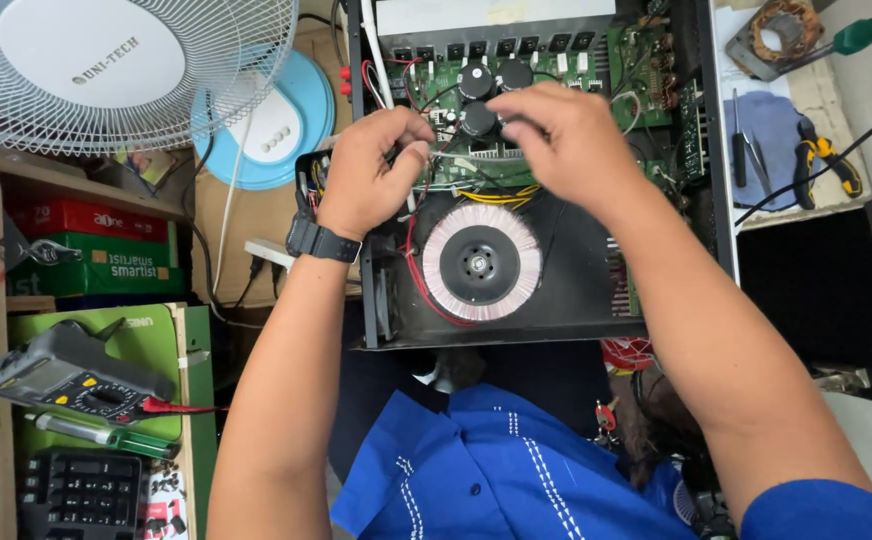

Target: Adjusting and connecting internal wiring and components inside an open electronic amplifier on a repair bench.

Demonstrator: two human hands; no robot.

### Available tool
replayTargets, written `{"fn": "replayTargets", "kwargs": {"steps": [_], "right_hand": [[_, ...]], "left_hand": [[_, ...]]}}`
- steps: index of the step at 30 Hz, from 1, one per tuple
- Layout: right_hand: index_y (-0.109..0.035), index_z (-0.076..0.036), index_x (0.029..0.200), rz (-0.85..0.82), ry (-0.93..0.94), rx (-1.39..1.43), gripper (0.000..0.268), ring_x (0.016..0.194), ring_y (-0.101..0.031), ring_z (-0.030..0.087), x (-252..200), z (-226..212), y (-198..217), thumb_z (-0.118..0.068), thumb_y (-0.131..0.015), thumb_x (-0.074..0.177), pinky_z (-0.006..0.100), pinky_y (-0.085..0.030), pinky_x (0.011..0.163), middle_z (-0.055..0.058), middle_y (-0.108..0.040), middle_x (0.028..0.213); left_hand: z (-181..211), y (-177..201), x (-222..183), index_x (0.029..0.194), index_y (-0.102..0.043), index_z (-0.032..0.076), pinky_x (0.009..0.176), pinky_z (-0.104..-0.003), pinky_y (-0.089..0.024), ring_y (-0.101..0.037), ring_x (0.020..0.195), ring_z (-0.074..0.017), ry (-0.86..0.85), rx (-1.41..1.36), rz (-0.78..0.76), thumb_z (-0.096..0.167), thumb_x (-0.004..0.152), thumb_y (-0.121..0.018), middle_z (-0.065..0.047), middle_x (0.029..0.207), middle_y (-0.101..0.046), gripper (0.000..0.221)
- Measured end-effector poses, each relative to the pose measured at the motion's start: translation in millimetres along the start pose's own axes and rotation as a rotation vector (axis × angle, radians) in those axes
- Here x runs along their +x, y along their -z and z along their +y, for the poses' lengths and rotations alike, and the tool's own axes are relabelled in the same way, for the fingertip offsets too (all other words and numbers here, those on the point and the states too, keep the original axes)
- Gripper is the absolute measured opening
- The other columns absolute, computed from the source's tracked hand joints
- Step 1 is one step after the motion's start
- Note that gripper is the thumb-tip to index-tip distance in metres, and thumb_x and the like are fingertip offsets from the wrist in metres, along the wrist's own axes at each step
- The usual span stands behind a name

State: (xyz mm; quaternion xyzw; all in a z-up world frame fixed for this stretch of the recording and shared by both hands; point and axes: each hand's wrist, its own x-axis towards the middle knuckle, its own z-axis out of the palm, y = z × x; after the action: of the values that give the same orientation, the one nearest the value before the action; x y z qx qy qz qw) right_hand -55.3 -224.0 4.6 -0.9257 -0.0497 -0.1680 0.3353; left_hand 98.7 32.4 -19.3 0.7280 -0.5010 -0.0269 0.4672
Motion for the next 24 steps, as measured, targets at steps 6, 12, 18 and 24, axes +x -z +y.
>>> {"fn": "replayTargets", "kwargs": {"steps": [6,12,18,24], "right_hand": [[-0.084,-0.009,0.138,0.001,0.136,-0.023,0.030,0.109,-0.080,0.047,-1.1,7.0,-31.6,-0.004,-0.082,0.109,0.057,-0.063,0.095,0.019,-0.084,0.114],[-0.090,-0.001,0.126,0.107,0.093,-0.066,0.016,0.098,-0.075,0.030,2.2,7.0,-20.6,-0.006,-0.078,0.117,0.046,-0.060,0.089,0.013,-0.081,0.109],[-0.094,0.000,0.127,0.442,0.065,-0.034,0.014,0.092,-0.069,0.024,1.5,9.5,-20.6,0.004,-0.088,0.114,0.038,-0.060,0.081,0.013,-0.068,0.117],[-0.091,-0.001,0.140,0.306,0.008,0.000,0.025,0.082,-0.066,0.020,1.6,9.0,-22.8,-0.004,-0.085,0.116,0.037,-0.056,0.078,0.010,-0.082,0.103]], "left_hand": [[-5.4,-1.1,-0.9,0.114,-0.084,0.016,0.088,-0.054,-0.061,-0.075,0.092,-0.0487,0.012,-0.099,0.048,0.027,0.113,-0.062,-0.018,0.086,-0.074,0.025],[4.4,2.1,-0.7,0.109,-0.079,0.008,0.072,-0.043,-0.048,-0.067,0.080,-0.0252,0.000,-0.063,0.029,0.031,0.118,-0.045,-0.004,0.087,-0.071,0.042],[0.3,0.6,-2.9,0.110,-0.079,0.010,0.075,-0.042,-0.052,-0.071,0.082,-0.0226,0.044,-0.113,0.062,0.034,0.119,-0.045,-0.004,0.085,-0.073,0.042],[0.3,0.8,-2.0,0.108,-0.080,0.010,0.074,-0.040,-0.053,-0.071,0.080,-0.0206,0.035,-0.119,0.068,0.027,0.118,-0.047,-0.003,0.085,-0.073,0.038]]}}
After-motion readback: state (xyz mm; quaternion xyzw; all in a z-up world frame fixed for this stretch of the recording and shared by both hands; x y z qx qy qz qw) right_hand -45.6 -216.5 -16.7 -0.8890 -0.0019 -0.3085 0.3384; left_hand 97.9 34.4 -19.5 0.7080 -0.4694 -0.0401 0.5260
